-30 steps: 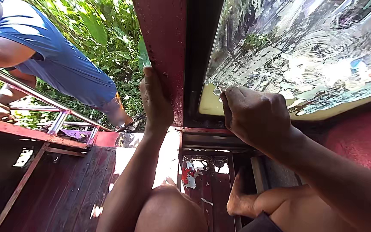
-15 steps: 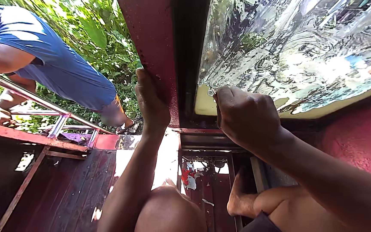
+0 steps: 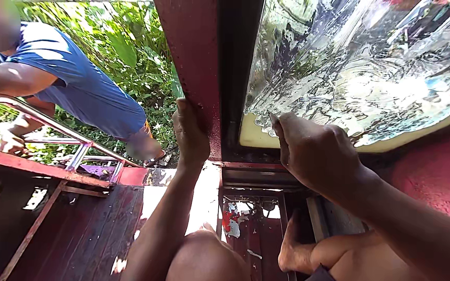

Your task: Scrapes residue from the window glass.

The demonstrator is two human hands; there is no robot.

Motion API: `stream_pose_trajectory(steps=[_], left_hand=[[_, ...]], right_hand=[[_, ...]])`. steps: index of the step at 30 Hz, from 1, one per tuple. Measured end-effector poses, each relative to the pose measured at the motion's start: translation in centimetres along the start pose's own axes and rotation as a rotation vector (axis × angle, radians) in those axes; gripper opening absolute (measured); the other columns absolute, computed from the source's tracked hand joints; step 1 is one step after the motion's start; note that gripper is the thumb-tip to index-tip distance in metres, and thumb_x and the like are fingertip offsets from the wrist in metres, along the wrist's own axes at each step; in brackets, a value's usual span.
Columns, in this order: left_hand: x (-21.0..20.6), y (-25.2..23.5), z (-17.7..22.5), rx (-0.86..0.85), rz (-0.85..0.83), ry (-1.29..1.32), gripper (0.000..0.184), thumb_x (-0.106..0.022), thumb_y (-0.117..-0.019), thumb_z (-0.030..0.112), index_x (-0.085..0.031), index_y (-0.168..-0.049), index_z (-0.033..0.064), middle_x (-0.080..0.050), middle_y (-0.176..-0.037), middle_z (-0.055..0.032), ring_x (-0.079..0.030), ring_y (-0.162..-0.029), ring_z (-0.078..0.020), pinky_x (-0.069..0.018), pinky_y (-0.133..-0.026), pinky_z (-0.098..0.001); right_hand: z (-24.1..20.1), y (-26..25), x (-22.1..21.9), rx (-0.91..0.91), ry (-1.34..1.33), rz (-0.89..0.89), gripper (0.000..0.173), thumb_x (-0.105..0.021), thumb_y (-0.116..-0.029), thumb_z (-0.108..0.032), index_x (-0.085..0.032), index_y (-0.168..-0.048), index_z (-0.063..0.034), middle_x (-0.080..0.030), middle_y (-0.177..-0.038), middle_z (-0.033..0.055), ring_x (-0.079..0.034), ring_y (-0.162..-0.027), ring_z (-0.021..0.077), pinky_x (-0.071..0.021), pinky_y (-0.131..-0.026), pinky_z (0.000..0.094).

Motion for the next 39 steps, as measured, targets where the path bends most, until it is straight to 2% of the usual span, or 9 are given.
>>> stream_pose_trajectory(steps=[3,6,9,12,17,23,29,32,39], left_hand=[[0.1,0.0,0.0,0.007,-0.005,0.001,0.040,-0.028,-0.1088,0.051,-0.061,-0.099,0.0299,-0.069,-0.085,0.0210,-0.067,-0.086,0.0073,-0.0569,-0.079,-0.0183],[0.1,0.0,-0.2,0.017,-0.007,0.007,0.041,-0.029,-0.1080,0.053,-0.062,-0.098,0.0302,-0.069,-0.085,0.0201,-0.067,-0.085,0.0067,-0.0571,-0.078,-0.0188],[0.2,0.0,-0.2,0.004,-0.005,-0.004,0.041,-0.026,-0.1095,0.048,-0.061,-0.098,0.0296,-0.069,-0.084,0.0200,-0.067,-0.085,0.0068,-0.0571,-0.078,-0.0185],[0.1,0.0,-0.1,-0.015,-0.004,-0.006,0.041,-0.026,-0.1102,0.046,-0.061,-0.096,0.0299,-0.070,-0.084,0.0210,-0.067,-0.085,0.0081,-0.0568,-0.078,-0.0175],[0.0,0.0,0.0,0.008,0.012,0.003,0.044,-0.023,-0.1107,0.044,-0.061,-0.096,0.0284,-0.070,-0.083,0.0198,-0.067,-0.085,0.0068,-0.0573,-0.078,-0.0187],[0.0,-0.2,0.0,-0.016,0.001,0.001,0.044,-0.020,-0.1114,0.041,-0.060,-0.099,0.0277,-0.070,-0.085,0.0201,-0.067,-0.086,0.0073,-0.0573,-0.080,-0.0192],[-0.1,-0.2,0.1,-0.009,0.018,0.014,0.045,-0.018,-0.1118,0.037,-0.060,-0.098,0.0282,-0.069,-0.084,0.0201,-0.067,-0.086,0.0077,-0.0566,-0.080,-0.0189],[-0.1,-0.2,0.1,0.001,0.017,0.005,0.046,-0.017,-0.1118,0.037,-0.059,-0.096,0.0288,-0.069,-0.083,0.0206,-0.067,-0.085,0.0082,-0.0568,-0.079,-0.0181],[-0.2,-0.2,0.3,0.022,0.030,-0.001,0.046,-0.015,-0.1117,0.035,-0.058,-0.097,0.0274,-0.068,-0.082,0.0198,-0.067,-0.084,0.0076,-0.0570,-0.078,-0.0186]], right_hand=[[0.3,0.0,-0.2,0.020,-0.091,-0.001,0.016,-0.052,-0.0997,-0.007,-0.065,-0.097,0.0017,-0.060,-0.064,0.0125,-0.060,-0.047,0.0289,-0.0419,-0.039,0.0388],[0.8,0.1,-0.2,-0.009,-0.138,0.000,0.022,-0.048,-0.1016,-0.014,-0.064,-0.091,-0.0025,-0.058,-0.065,0.0091,-0.058,-0.050,0.0257,-0.0392,-0.040,0.0384],[0.9,0.1,-0.2,-0.008,-0.123,0.030,0.025,-0.047,-0.1021,-0.014,-0.065,-0.091,-0.0012,-0.060,-0.067,0.0112,-0.060,-0.051,0.0272,-0.0397,-0.041,0.0392],[0.8,0.2,-0.1,0.031,-0.101,0.044,0.023,-0.050,-0.1014,-0.011,-0.070,-0.097,0.0011,-0.064,-0.072,0.0149,-0.063,-0.054,0.0307,-0.0420,-0.042,0.0402],[1.1,-0.1,0.5,0.082,-0.045,0.083,0.022,-0.052,-0.1010,-0.010,-0.069,-0.091,0.0008,-0.063,-0.073,0.0164,-0.064,-0.061,0.0340,-0.0426,-0.045,0.0410],[2.1,-0.2,-0.2,0.209,-0.055,0.208,0.020,-0.055,-0.1009,-0.008,-0.072,-0.095,0.0023,-0.064,-0.069,0.0166,-0.062,-0.056,0.0319,-0.0409,-0.044,0.0392],[2.6,-0.1,-0.8,0.280,-0.080,0.321,0.019,-0.058,-0.1001,-0.007,-0.073,-0.100,0.0031,-0.069,-0.072,0.0160,-0.065,-0.059,0.0294,-0.0444,-0.048,0.0369],[2.7,-0.2,-0.9,0.280,-0.101,0.323,0.016,-0.060,-0.0962,-0.005,-0.074,-0.093,0.0022,-0.071,-0.073,0.0153,-0.066,-0.060,0.0274,-0.0459,-0.049,0.0353],[1.9,-0.5,-1.3,0.258,-0.156,0.286,0.015,-0.059,-0.0923,-0.001,-0.071,-0.083,0.0016,-0.064,-0.066,0.0138,-0.063,-0.058,0.0272,-0.0423,-0.047,0.0352]])
Point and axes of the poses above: each hand's wrist, its own y-axis away from the middle knuckle, its own x-axis out of the back of the hand, z = x × y, the point moved 2 cm from there along -y, towards the middle knuckle
